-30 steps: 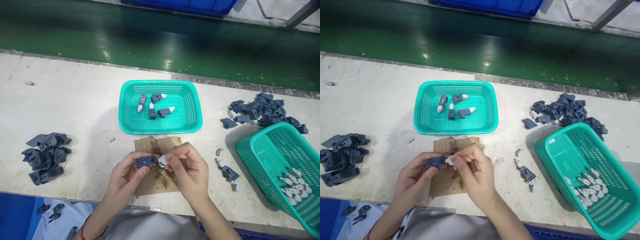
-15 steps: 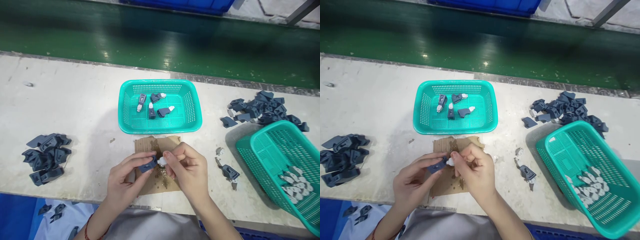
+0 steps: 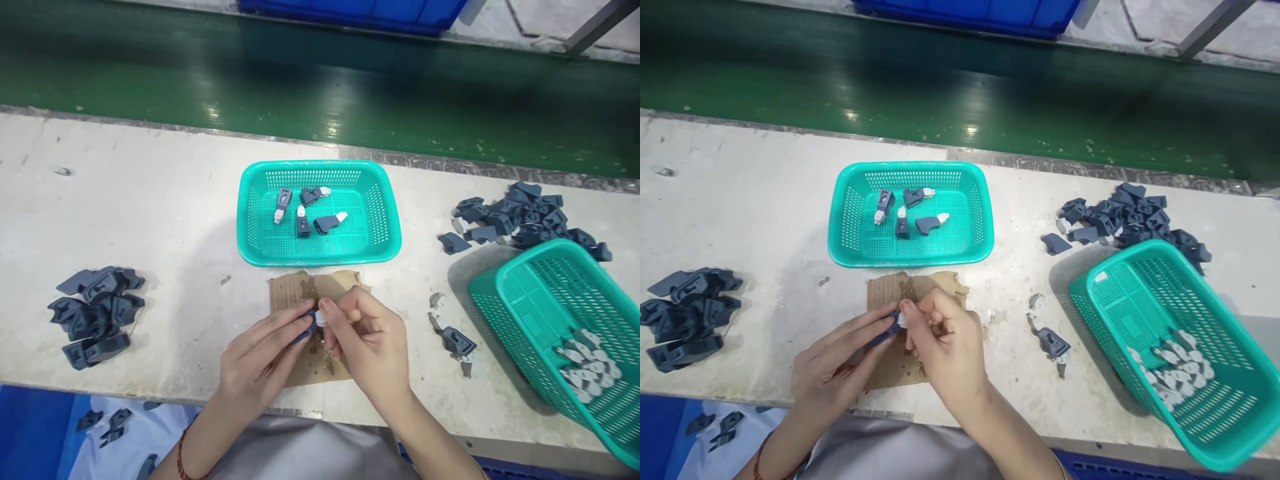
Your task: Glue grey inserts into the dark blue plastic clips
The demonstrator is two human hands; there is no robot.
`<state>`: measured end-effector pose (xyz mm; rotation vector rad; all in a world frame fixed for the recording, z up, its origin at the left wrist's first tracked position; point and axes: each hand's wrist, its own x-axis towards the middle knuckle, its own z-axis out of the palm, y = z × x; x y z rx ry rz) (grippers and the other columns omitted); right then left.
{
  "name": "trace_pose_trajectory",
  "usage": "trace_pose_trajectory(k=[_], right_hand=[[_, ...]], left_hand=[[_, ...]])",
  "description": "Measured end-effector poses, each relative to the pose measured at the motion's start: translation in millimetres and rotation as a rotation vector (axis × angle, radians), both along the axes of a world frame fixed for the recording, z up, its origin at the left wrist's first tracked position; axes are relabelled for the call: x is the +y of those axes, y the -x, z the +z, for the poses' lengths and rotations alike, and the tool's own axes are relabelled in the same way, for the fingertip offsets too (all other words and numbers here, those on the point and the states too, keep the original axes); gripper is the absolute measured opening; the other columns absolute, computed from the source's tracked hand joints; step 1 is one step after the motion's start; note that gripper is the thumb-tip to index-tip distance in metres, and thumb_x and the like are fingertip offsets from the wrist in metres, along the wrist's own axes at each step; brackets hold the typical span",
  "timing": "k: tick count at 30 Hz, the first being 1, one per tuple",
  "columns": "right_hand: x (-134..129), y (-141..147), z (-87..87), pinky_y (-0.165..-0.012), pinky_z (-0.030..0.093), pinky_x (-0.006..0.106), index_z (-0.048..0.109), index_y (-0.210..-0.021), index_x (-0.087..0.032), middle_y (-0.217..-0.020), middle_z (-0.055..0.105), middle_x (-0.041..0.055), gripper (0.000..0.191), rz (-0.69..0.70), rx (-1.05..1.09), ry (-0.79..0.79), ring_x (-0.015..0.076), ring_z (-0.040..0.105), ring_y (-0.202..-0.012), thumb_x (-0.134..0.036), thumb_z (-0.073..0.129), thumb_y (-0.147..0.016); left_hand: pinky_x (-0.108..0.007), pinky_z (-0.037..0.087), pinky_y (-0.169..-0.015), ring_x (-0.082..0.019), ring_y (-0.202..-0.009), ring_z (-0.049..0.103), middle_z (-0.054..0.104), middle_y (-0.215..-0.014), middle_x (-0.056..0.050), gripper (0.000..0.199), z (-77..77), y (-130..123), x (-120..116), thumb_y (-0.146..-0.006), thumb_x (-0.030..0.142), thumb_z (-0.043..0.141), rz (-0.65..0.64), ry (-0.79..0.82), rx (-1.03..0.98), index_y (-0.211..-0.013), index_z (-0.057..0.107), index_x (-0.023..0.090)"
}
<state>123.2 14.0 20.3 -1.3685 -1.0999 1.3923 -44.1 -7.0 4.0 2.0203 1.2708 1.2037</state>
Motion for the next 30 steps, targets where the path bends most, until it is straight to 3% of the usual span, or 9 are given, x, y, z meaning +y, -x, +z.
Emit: trace_pose_trajectory(k=[5,9,12,15,19,22,25,30], right_hand=[[1.0,-1.1,2.9,-0.045,0.044,0.018,0.053,-0.071,-0.022,-0.054,0.063,-0.004,0.034,0.023,0.018,0.014,0.0082,0.055,-0.044,-0.037,0.066,-0.098],[3.7,-4.1,8.4,-0.043,0.04,0.018,0.051,-0.068,-0.022,-0.051,0.06,-0.0046,0.037,0.006,0.058,0.034,0.0075,0.051,-0.041,-0.04,0.067,-0.096],[2.8,-6.6,9.9,-0.044,0.04,0.019,0.051,-0.072,-0.022,-0.053,0.059,-0.0052,0.035,0.052,0.057,0.049,0.0083,0.051,-0.042,-0.042,0.065,-0.097],[2.9,-9.7,9.5,-0.048,0.039,0.021,0.053,-0.08,-0.022,-0.059,0.059,-0.0048,0.029,0.167,-0.127,-0.065,0.0105,0.053,-0.049,-0.04,0.056,-0.103],[6.9,-13.8,10.4,-0.052,0.034,0.024,0.048,-0.072,-0.022,-0.06,0.053,-0.0022,0.038,0.283,-0.531,-0.449,0.0116,0.048,-0.053,-0.028,0.038,-0.108],[9.6,-16.0,10.8,-0.053,0.033,0.025,0.048,-0.069,-0.021,-0.057,0.052,-0.0016,0.044,0.305,-0.702,-0.619,0.0119,0.047,-0.05,-0.022,0.031,-0.109],[10.8,-17.9,9.9,-0.054,0.035,0.025,0.05,-0.067,-0.021,-0.056,0.054,-0.0003,0.049,0.347,-0.763,-0.665,0.0125,0.052,-0.051,-0.024,0.028,-0.11],[10.9,-22.1,12.2,-0.052,0.034,0.026,0.051,-0.064,-0.02,-0.055,0.056,0.0002,0.055,0.397,-0.806,-0.567,0.0127,0.054,-0.048,-0.029,0.023,-0.112]], left_hand=[[-0.022,0.058,-0.104,-0.016,-0.114,0.075,0.077,-0.128,-0.006,0.036,-0.1,-3.0,1.8,-0.089,0.002,0.072,0.026,0.087,-0.086,-0.118,0.073,0.022],[-0.027,0.061,-0.1,-0.02,-0.123,0.071,0.072,-0.136,-0.005,0.035,11.8,1.1,7.8,-0.094,0.023,0.072,-0.035,0.405,-0.219,-0.128,0.067,0.028],[-0.029,0.061,-0.088,-0.02,-0.104,0.074,0.077,-0.116,-0.004,0.027,23.4,6.9,12.6,-0.102,0.034,0.059,-0.12,0.674,-0.135,-0.128,0.063,0.027],[-0.032,0.056,-0.086,-0.018,-0.084,0.068,0.073,-0.094,-0.002,0.024,31.2,9.4,15.0,-0.106,0.041,0.049,-0.241,0.824,-0.066,-0.113,0.064,0.024],[-0.029,0.051,-0.084,-0.017,-0.083,0.061,0.068,-0.093,0.0,0.025,33.4,5.5,13.8,-0.106,0.042,0.047,-0.254,0.831,-0.144,-0.106,0.063,0.023],[-0.026,0.048,-0.079,-0.017,-0.087,0.062,0.067,-0.094,-0.001,0.025,32.1,1.8,12.6,-0.106,0.041,0.047,-0.238,0.824,-0.193,-0.101,0.064,0.022],[-0.026,0.047,-0.079,-0.016,-0.083,0.06,0.066,-0.089,0.0,0.027,30.5,-0.4,12.2,-0.106,0.042,0.048,-0.253,0.828,-0.192,-0.097,0.063,0.022],[-0.028,0.046,-0.076,-0.018,-0.082,0.059,0.062,-0.083,0.0,0.032,29.5,-3.6,10.6,-0.106,0.046,0.045,-0.258,0.854,-0.197,-0.098,0.062,0.021]])
